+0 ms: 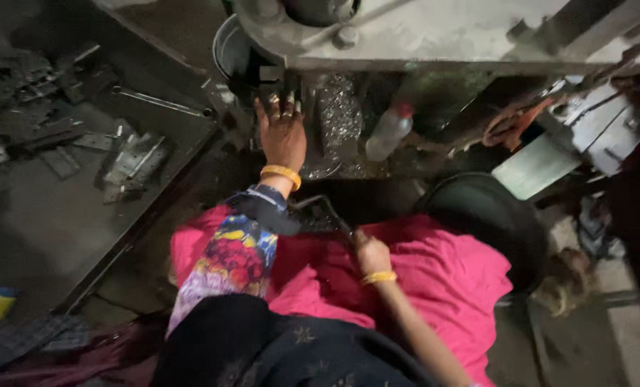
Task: The person operates a metal-punching or drilling machine by placing small metal plates into a guide and using a lever to process them.
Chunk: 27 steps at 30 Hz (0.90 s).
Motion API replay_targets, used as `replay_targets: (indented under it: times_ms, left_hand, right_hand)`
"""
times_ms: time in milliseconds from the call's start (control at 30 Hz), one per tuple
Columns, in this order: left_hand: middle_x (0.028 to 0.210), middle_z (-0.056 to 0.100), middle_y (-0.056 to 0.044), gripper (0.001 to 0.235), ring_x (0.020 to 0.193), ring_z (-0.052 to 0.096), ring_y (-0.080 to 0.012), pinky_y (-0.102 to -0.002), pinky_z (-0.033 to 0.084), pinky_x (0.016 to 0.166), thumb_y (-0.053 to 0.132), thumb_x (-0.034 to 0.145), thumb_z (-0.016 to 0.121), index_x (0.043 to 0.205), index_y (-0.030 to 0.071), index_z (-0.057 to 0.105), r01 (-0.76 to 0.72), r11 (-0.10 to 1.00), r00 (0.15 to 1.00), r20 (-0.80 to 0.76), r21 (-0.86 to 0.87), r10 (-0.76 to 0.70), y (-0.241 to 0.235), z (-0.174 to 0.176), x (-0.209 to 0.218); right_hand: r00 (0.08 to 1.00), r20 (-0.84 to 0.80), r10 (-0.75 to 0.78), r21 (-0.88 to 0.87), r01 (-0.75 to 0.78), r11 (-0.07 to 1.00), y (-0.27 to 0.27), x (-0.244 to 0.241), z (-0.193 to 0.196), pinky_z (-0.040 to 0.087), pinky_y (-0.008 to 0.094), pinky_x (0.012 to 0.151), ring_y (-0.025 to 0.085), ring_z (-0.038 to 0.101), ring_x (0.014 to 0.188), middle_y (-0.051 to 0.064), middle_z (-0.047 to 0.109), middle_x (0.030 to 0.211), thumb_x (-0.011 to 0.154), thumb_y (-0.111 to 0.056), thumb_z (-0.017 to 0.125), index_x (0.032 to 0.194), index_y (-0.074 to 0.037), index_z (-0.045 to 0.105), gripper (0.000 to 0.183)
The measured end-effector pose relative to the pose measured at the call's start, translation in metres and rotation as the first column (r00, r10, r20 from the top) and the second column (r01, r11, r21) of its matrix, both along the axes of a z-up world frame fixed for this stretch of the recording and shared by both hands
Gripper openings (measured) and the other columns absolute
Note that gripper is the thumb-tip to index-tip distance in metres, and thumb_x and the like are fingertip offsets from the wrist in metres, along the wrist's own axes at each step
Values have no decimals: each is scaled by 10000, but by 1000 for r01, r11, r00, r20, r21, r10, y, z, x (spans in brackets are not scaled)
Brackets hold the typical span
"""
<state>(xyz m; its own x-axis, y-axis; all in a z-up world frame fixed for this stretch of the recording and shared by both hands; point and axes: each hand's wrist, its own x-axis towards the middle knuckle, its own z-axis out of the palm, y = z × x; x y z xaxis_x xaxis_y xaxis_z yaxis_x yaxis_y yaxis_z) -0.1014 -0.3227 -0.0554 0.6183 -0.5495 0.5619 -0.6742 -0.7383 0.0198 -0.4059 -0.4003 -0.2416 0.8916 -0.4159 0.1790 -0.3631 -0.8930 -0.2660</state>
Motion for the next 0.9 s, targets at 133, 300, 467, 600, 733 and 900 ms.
replay_targets:
  times_ms: [133, 300, 467, 600, 733, 900]
  left_hand:
    - [1440, 638, -66, 345, 1404, 492, -317, -598, 142, 1266, 191, 993, 531, 1268, 106, 721, 4, 999, 999, 47, 36, -6, -4, 6, 6]
    - [1488, 586, -66, 450, 1449, 440, -318, -670, 138, 1256, 332, 1017, 511, 1377, 118, 675, 88, 995, 987, -141, 42, -81, 18, 12, -19]
    - [1488, 593, -80, 582, 1443, 454, -315, -617, 172, 1247, 487, 918, 644, 1350, 97, 663, 131, 981, 991, -6, 144, -132, 79, 15, -102]
    - [1384, 630, -59, 406, 1367, 539, -253, -574, 249, 1253, 407, 905, 714, 1224, 156, 710, 164, 975, 981, -126, 153, -145, 93, 35, -90]
    - [1426, 619, -159, 404, 1292, 553, -315, -570, 298, 1133, 416, 887, 733, 1187, 147, 735, 72, 995, 997, 4, -74, -72, 55, 68, -66]
    - [1415, 604, -92, 236, 1369, 487, -308, -544, 316, 1126, 321, 941, 624, 1072, 205, 782, -131, 892, 977, -97, 433, 191, -22, 38, -38]
  right_hand:
    - [996, -91, -7, 78, 14, 997, -2, 22, 91, 542, 513, 577, 385, 691, 663, 187, 700, 733, 994, -310, 588, 1046, -117, 597, 200]
    - [994, -83, -73, 12, 74, 997, 15, 78, 250, 585, 465, 613, 353, 735, 769, 173, 724, 906, 918, -463, 649, 1009, -73, 601, 403]
    - [999, -9, -31, 84, 31, 996, 10, 89, 298, 584, 484, 703, 371, 732, 824, 182, 727, 919, 933, -471, 659, 978, -77, 635, 398]
    - [999, -27, -26, 106, 29, 994, 10, 89, 295, 581, 492, 740, 380, 730, 849, 178, 733, 927, 940, -477, 653, 964, -73, 652, 405]
    - [999, 17, -38, 111, 36, 993, 10, 90, 290, 574, 509, 724, 388, 726, 838, 175, 734, 924, 927, -453, 656, 967, -75, 656, 380]
    - [1000, 7, -26, 37, 26, 999, 7, 90, 282, 583, 502, 733, 367, 741, 845, 160, 737, 933, 930, -425, 642, 972, -93, 661, 336]
